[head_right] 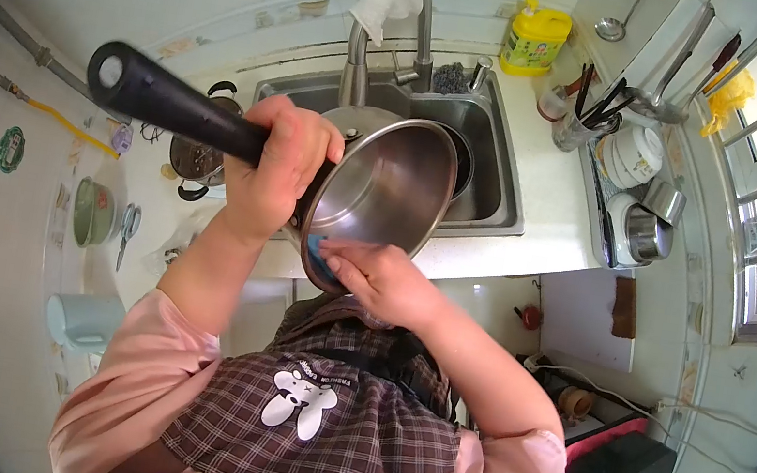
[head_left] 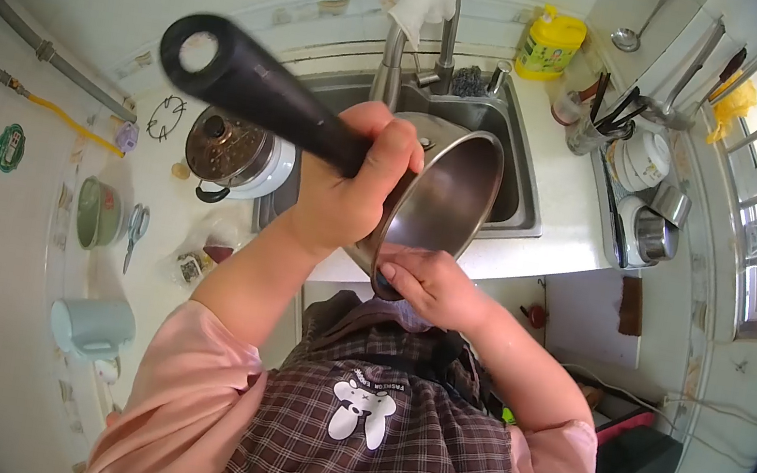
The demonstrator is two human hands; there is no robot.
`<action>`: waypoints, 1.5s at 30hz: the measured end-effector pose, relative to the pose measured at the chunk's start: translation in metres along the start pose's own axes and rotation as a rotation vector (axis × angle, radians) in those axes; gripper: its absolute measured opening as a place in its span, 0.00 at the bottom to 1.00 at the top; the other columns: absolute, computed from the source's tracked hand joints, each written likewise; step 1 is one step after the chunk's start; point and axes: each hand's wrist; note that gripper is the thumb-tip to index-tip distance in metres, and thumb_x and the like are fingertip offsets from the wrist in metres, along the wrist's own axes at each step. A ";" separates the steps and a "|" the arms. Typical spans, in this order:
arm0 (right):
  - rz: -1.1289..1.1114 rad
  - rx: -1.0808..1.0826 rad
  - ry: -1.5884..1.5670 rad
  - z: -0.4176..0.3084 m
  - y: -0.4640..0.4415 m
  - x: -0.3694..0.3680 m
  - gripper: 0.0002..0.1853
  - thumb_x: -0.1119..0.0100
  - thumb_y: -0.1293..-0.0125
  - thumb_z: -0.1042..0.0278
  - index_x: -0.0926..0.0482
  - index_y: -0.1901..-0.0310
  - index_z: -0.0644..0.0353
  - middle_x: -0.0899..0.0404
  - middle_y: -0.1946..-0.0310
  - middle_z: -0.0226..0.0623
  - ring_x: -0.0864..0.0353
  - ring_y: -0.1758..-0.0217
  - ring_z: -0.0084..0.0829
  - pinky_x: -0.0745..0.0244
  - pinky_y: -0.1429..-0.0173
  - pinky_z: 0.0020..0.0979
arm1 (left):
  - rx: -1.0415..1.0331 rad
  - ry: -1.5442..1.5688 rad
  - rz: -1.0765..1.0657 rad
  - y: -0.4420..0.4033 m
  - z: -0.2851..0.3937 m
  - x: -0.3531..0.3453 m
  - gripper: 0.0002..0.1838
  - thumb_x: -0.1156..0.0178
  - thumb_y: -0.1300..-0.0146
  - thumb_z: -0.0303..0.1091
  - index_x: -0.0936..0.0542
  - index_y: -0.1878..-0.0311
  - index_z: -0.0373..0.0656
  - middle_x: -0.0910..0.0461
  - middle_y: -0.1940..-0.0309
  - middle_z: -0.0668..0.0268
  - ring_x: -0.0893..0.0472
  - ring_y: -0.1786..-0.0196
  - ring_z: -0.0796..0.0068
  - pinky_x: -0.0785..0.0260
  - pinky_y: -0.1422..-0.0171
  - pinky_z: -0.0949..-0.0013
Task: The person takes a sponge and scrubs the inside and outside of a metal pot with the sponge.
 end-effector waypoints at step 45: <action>-0.258 -0.013 0.461 0.042 -0.008 -0.011 0.27 0.60 0.23 0.48 0.27 0.37 0.61 0.27 0.34 0.39 0.39 0.25 0.37 0.54 0.20 0.47 | 0.436 0.002 0.016 -0.012 -0.021 0.014 0.20 0.44 0.27 0.38 0.33 0.78 0.46 0.40 0.86 0.78 0.42 0.82 0.86 0.49 0.76 0.74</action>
Point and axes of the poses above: each hand's wrist, its own y-axis away from the middle knuckle, its own x-axis out of the back of the hand, z = x × y
